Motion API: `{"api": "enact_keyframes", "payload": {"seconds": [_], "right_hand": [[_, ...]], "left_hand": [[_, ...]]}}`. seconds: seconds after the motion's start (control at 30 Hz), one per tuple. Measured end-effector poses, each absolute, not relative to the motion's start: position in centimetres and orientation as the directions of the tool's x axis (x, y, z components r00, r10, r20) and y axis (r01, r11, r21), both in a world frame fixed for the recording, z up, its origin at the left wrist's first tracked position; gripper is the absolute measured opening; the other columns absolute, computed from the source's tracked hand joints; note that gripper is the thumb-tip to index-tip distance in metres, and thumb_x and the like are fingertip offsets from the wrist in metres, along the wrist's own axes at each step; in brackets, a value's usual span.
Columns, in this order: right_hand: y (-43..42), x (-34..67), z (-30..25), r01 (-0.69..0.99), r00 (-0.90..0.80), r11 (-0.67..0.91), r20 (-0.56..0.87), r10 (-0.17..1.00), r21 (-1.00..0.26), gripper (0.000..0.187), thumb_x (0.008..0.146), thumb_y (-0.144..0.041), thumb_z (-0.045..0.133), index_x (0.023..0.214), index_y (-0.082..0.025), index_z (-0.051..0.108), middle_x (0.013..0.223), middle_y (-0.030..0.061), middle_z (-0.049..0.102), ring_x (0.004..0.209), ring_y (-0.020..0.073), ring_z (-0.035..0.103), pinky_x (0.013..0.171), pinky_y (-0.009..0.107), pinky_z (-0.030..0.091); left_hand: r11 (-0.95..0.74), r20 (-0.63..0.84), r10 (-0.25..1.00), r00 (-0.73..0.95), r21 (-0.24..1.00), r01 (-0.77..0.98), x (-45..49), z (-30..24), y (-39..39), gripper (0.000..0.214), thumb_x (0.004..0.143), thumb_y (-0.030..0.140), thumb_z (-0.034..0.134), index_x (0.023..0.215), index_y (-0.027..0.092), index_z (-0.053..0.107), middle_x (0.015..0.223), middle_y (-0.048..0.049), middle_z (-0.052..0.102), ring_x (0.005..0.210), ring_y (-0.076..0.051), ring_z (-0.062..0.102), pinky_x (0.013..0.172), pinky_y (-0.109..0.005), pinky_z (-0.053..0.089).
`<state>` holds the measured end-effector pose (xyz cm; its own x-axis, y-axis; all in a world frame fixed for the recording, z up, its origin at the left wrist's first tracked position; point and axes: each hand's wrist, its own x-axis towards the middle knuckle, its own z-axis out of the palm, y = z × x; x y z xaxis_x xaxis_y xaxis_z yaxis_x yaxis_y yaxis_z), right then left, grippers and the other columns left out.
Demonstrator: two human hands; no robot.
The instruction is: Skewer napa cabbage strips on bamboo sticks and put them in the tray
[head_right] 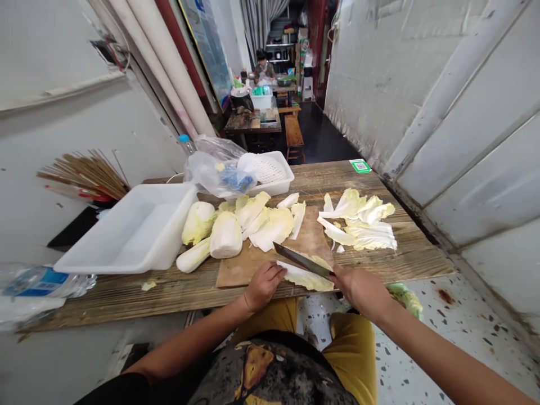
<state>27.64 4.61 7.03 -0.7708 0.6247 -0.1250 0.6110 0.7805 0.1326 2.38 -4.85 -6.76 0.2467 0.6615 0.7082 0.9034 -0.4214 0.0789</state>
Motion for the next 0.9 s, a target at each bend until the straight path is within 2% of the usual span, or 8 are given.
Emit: {"api": "enact_keyframes", "payload": {"seconds": [0.13,0.27,0.37,0.5,0.6,0.67,0.77,0.9], "right_hand": [[5.4,28.1,6.8,0.623,-0.770,0.772,-0.075,0.633,0.122,0.028,0.098,-0.037,0.043,0.084,-0.018,0.059,0.064,0.0030,0.066,0.054,0.0184,0.061,0.047,0.027,0.028],[5.8,28.2,6.8,0.626,-0.776,0.774,-0.022,0.630,0.093,0.030,0.097,-0.038,0.045,0.083,-0.017,0.061,0.065,0.0002,0.064,0.055,0.0151,0.059,0.052,0.026,0.038],[5.7,28.3,7.1,0.616,-0.788,0.787,0.027,0.615,0.040,0.029,0.096,-0.036,0.047,0.081,-0.017,0.062,0.064,0.0001,0.064,0.055,0.0153,0.060,0.052,0.026,0.040],[5.5,28.9,7.8,0.611,-0.772,0.788,0.163,0.614,-0.078,0.032,0.098,-0.040,0.042,0.080,-0.021,0.061,0.065,0.0003,0.065,0.057,0.0154,0.062,0.053,0.024,0.041],[5.4,30.0,8.8,0.682,-0.644,0.715,0.338,0.686,-0.152,0.041,0.099,-0.048,0.033,0.081,-0.020,0.057,0.059,0.0001,0.060,0.049,0.0151,0.057,0.049,0.025,0.039],[5.3,31.0,9.6,0.730,-0.535,0.656,0.436,0.724,-0.193,0.045,0.099,-0.052,0.030,0.081,-0.020,0.055,0.052,-0.0020,0.053,0.043,0.0146,0.052,0.045,0.025,0.037],[5.2,32.6,10.6,0.762,-0.455,0.612,0.496,0.740,-0.213,0.048,0.097,-0.057,0.030,0.079,-0.020,0.055,0.048,-0.0045,0.045,0.039,0.0138,0.047,0.043,0.025,0.034],[5.2,34.5,10.4,0.770,-0.499,0.618,0.454,0.738,-0.159,0.049,0.095,-0.060,0.034,0.084,-0.020,0.059,0.050,-0.0030,0.050,0.041,0.0160,0.051,0.045,0.027,0.033]], "left_hand": [[-0.367,0.669,0.707,0.229,0.069,0.928,3.0,-5.8,-6.5,0.026,0.094,0.016,0.041,0.103,0.009,0.064,0.090,-0.0111,0.066,0.084,-0.021,0.054,0.074,-0.035,0.050],[-0.253,0.495,0.848,0.189,0.066,0.965,3.8,-3.2,-8.7,0.022,0.093,0.016,0.043,0.094,0.013,0.065,0.083,-0.0080,0.064,0.077,-0.021,0.053,0.070,-0.034,0.047],[-0.209,0.377,0.912,0.162,0.087,0.974,3.9,-0.7,-10.3,0.023,0.093,0.016,0.043,0.087,0.014,0.065,0.082,-0.0068,0.064,0.077,-0.020,0.054,0.069,-0.033,0.045],[-0.165,0.232,0.966,0.110,0.232,0.959,3.5,2.5,-10.7,0.026,0.093,0.017,0.045,0.077,0.015,0.066,0.079,-0.0062,0.065,0.079,-0.020,0.056,0.072,-0.032,0.045],[-0.128,0.216,0.975,0.045,0.388,0.913,3.2,4.7,-9.1,0.022,0.091,0.018,0.048,0.080,0.016,0.068,0.079,-0.0052,0.065,0.079,-0.018,0.058,0.075,-0.030,0.045],[-0.110,0.228,0.974,0.012,0.423,0.899,3.3,6.1,-7.6,0.020,0.090,0.018,0.050,0.082,0.016,0.068,0.080,-0.0049,0.066,0.081,-0.017,0.058,0.077,-0.029,0.045],[-0.154,0.229,0.970,0.079,0.330,0.931,3.6,7.6,-6.1,0.021,0.091,0.018,0.048,0.083,0.016,0.067,0.086,-0.0055,0.066,0.087,-0.018,0.057,0.080,-0.030,0.045],[-0.243,0.120,0.965,0.234,0.073,0.967,4.0,6.8,-6.3,0.022,0.092,0.016,0.045,0.082,0.015,0.065,0.087,-0.0065,0.063,0.088,-0.021,0.055,0.075,-0.032,0.045]]}}
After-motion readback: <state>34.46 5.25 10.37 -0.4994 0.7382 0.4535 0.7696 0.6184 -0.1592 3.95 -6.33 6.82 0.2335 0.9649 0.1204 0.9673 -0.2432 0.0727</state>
